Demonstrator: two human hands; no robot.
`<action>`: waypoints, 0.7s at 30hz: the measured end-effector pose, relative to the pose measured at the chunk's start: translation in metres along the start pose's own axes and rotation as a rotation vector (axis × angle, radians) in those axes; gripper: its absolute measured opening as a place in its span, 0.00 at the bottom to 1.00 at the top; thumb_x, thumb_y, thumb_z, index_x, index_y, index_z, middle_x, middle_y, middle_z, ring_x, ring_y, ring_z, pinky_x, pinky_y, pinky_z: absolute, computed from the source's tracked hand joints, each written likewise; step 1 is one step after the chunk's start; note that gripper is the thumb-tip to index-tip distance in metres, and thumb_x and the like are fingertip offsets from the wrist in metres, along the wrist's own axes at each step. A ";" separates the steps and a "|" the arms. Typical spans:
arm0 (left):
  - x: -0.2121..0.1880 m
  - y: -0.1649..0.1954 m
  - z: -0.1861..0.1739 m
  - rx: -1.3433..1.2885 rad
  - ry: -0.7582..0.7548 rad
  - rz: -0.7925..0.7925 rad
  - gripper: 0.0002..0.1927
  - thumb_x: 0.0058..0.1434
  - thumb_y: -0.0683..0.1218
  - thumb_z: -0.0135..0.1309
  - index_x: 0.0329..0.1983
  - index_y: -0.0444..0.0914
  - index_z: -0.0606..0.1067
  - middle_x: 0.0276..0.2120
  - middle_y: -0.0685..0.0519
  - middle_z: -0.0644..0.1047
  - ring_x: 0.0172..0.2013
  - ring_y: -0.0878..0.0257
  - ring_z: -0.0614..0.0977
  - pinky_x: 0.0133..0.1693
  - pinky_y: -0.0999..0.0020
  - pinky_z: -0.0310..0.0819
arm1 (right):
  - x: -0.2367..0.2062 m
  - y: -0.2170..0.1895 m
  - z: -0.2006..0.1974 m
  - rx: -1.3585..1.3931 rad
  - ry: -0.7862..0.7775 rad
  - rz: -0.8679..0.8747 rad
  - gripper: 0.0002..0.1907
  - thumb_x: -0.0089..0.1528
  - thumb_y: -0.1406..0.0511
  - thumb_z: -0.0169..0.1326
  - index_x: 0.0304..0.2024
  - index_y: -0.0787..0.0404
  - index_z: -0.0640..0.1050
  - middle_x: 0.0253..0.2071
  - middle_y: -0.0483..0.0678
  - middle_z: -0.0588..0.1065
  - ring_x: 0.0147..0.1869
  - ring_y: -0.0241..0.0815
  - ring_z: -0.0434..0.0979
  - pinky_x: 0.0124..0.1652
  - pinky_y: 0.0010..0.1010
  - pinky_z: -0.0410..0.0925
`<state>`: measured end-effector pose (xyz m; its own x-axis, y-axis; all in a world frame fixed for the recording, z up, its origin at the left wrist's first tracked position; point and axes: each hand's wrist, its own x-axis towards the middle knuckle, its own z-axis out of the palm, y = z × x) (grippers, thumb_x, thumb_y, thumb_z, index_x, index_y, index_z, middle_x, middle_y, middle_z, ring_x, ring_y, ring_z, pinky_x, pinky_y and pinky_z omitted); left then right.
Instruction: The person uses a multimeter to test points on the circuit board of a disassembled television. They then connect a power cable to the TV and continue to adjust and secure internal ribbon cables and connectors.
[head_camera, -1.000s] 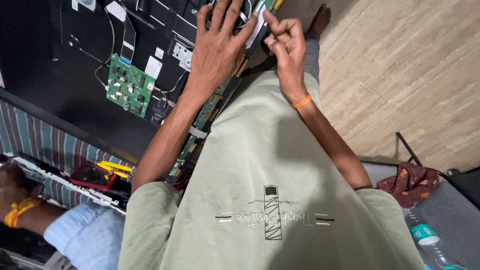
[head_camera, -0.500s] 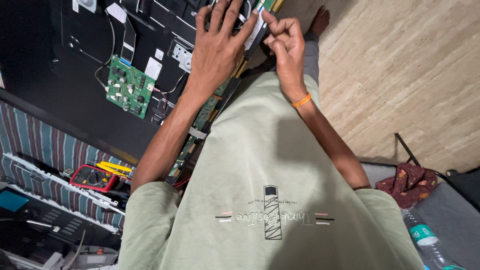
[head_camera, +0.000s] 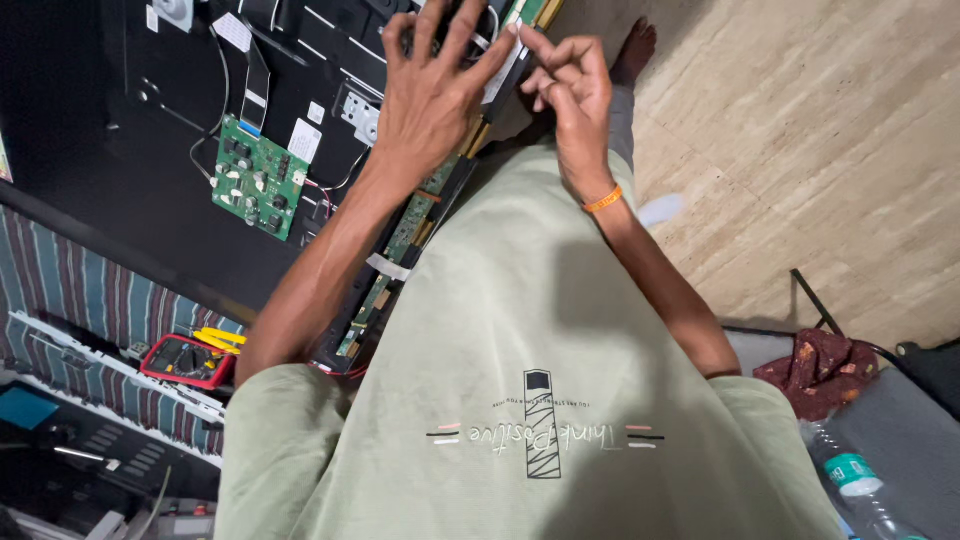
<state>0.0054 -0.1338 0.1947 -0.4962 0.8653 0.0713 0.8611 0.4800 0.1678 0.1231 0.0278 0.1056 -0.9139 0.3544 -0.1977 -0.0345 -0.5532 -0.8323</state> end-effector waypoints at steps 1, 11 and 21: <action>-0.001 0.000 -0.001 -0.040 0.013 0.000 0.29 0.64 0.39 0.59 0.69 0.46 0.71 0.70 0.48 0.65 0.68 0.48 0.64 0.63 0.44 0.55 | -0.001 0.000 0.000 0.004 0.043 -0.007 0.09 0.69 0.77 0.43 0.49 0.61 0.64 0.66 0.57 0.74 0.44 0.31 0.72 0.44 0.23 0.68; -0.004 -0.012 -0.009 -0.552 0.293 -0.219 0.21 0.73 0.35 0.48 0.68 0.37 0.69 0.56 0.47 0.76 0.60 0.51 0.75 0.63 0.58 0.63 | 0.013 -0.003 -0.006 -0.214 0.081 -0.071 0.06 0.76 0.68 0.50 0.55 0.62 0.71 0.44 0.48 0.80 0.37 0.29 0.73 0.36 0.20 0.67; -0.015 0.093 -0.111 -1.286 0.198 0.010 0.13 0.74 0.44 0.44 0.54 0.36 0.76 0.50 0.49 0.78 0.50 0.57 0.81 0.57 0.64 0.75 | 0.039 -0.012 -0.001 -0.430 0.126 -0.056 0.09 0.71 0.66 0.59 0.51 0.64 0.77 0.33 0.37 0.75 0.33 0.22 0.68 0.31 0.16 0.63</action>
<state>0.0802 -0.1182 0.3186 -0.5932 0.7790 0.2031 0.1974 -0.1038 0.9748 0.0879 0.0489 0.1069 -0.8581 0.4788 -0.1854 0.1127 -0.1767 -0.9778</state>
